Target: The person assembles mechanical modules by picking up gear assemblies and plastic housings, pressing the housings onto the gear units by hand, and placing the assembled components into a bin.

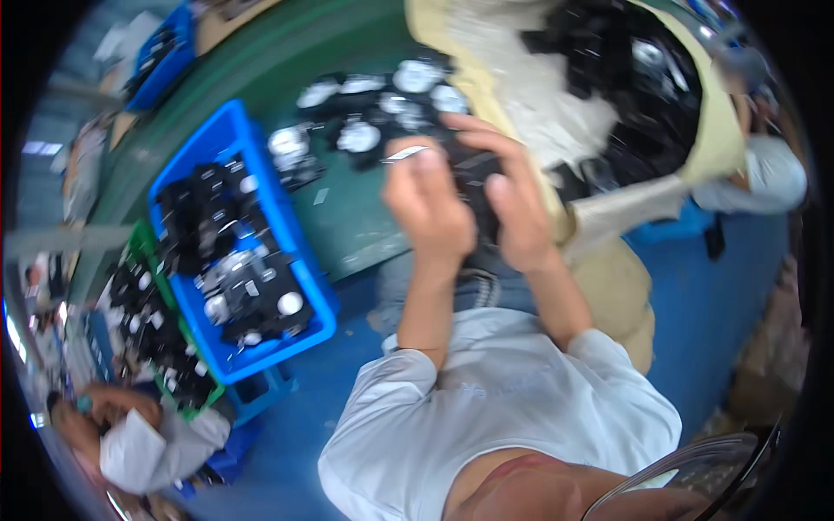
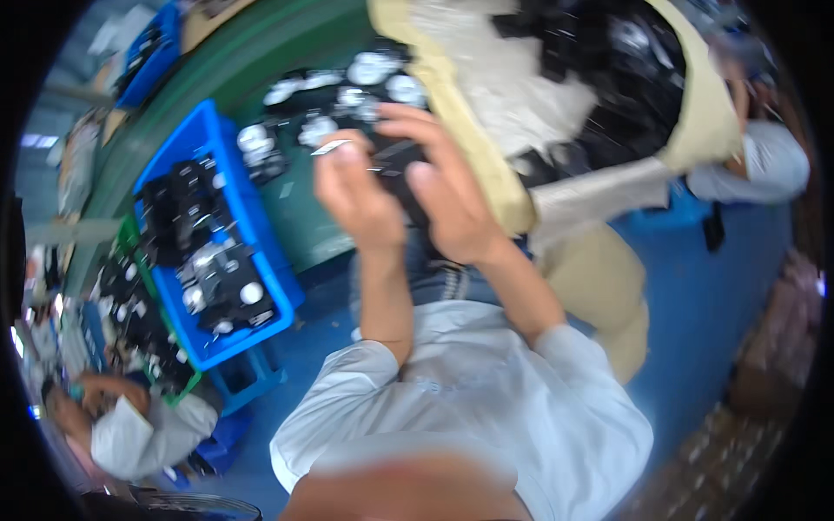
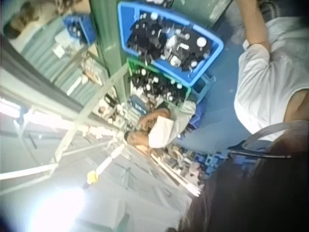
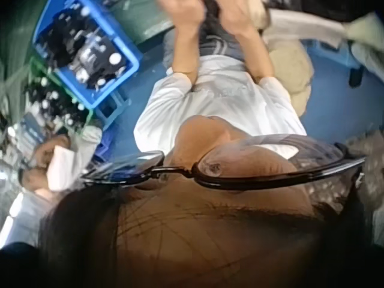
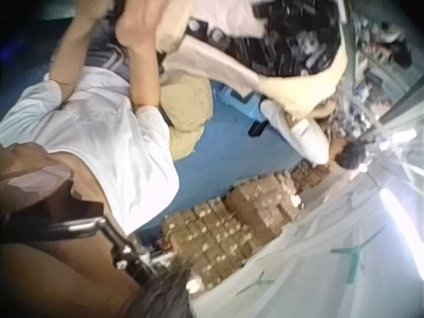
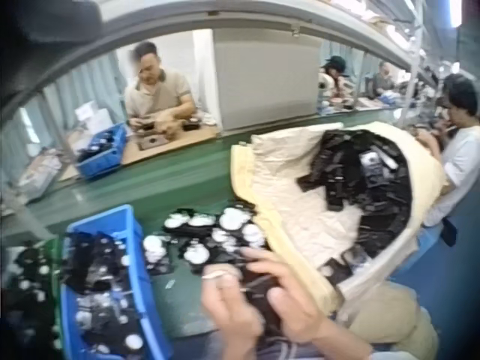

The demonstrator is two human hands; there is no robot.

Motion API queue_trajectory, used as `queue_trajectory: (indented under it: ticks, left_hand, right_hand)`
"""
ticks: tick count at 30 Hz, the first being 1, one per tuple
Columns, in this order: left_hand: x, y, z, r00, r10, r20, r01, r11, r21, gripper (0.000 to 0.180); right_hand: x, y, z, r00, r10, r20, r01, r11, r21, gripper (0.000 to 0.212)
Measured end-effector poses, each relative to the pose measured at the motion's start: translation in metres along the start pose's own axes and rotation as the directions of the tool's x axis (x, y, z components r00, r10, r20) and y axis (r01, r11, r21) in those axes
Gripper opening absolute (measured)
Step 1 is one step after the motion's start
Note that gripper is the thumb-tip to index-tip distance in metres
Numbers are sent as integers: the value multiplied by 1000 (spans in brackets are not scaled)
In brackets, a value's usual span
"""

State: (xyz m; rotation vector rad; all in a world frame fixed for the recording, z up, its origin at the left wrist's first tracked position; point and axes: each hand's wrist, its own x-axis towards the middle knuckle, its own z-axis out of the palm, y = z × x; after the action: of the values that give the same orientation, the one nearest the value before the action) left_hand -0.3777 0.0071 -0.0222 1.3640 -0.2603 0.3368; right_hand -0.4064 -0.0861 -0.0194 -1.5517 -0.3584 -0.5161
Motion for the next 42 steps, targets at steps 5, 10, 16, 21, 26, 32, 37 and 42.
queue_trajectory:
  ticks: [5, 10, 16, 21, 26, 32, 37, 42]
  left_hand:
    - [-11, 16, -22, 954, -55, 293, 41, 998, 54, 47]
    - [-23, 58, -54, 943, 7, 334, -150, 902, 406, 68]
    - [-30, 97, -120, 981, 124, 152, -196, 607, 770, 34]
    - [29, 129, -182, 991, 103, 86, -103, 174, 979, 25]
    - [65, 105, -220, 955, -13, 296, -296, 13, 955, 24]
    - [148, 106, -142, 891, -118, 439, -447, -43, 894, 21]
    - [253, 46, -39, 722, -307, 620, -638, 53, 769, 19]
    - [333, -105, 52, 547, -444, 710, -554, 444, 705, 29]
  right_hand:
    - [-10, 1, 7, 986, -19, -167, 31, 997, 75, 42]
    - [-7, -10, 32, 995, -79, -53, 90, 958, 274, 46]
    - [-11, -21, 49, 966, -187, 178, 106, 916, 387, 48]
    - [-4, -33, 26, 936, -141, 321, 25, 940, 340, 40]
    - [-4, -47, -23, 906, -100, 412, 23, 982, 189, 32]
    - [0, -69, -81, 973, 44, 224, -7, 987, -163, 27]
    - [9, -70, -103, 987, 148, 60, -81, 788, -611, 26]
    - [4, -73, -118, 977, 201, 68, -59, 566, -822, 25]
